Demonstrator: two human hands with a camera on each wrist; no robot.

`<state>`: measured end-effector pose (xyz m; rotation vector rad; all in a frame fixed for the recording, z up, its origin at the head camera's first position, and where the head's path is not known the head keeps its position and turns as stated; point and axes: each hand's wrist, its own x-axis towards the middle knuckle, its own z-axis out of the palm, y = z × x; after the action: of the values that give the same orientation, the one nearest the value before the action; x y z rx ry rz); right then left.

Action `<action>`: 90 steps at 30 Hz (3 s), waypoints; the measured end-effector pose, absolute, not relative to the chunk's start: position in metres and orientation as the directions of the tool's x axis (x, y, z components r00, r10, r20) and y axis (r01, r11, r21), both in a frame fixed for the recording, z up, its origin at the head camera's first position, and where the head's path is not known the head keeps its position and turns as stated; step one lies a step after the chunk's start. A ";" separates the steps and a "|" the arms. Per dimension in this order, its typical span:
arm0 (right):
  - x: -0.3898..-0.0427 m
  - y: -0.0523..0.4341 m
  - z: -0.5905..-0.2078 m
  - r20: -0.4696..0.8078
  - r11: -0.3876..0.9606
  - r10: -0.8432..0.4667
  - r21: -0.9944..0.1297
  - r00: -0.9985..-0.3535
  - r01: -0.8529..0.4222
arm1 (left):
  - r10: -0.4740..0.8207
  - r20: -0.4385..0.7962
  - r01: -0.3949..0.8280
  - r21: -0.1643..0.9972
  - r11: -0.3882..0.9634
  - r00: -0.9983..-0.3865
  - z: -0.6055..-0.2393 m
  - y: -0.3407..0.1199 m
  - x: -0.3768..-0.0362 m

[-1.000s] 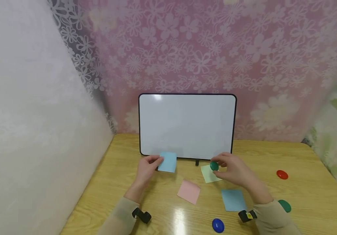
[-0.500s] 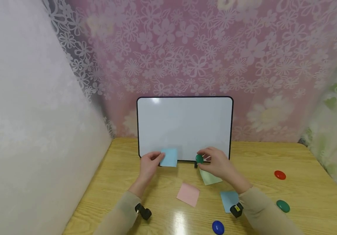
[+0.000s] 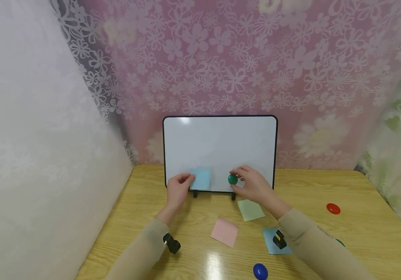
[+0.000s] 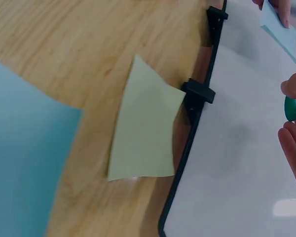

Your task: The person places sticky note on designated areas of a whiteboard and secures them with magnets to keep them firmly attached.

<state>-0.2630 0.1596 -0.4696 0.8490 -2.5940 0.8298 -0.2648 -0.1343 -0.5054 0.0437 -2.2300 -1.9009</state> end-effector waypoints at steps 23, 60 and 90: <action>-0.301 0.106 -0.411 0.548 0.702 -0.499 -0.198 -0.672 -0.684 | -0.218 0.210 0.165 0.965 0.205 -0.953 -0.473 -0.129 -0.298; -0.358 0.031 -0.359 0.541 0.776 -0.451 -0.154 -0.710 -0.611 | -0.318 0.255 0.185 0.954 0.234 -0.913 -0.412 -0.139 -0.346; -0.377 -0.002 -0.346 0.458 0.839 -0.439 -0.098 -0.773 -0.535 | -0.364 0.243 0.165 0.958 0.233 -0.899 -0.403 -0.150 -0.360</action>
<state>-0.3773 -0.0021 -0.3465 0.7233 -2.5938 0.3111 -0.3596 -0.1501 -0.4030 0.1830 -2.0942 -1.7081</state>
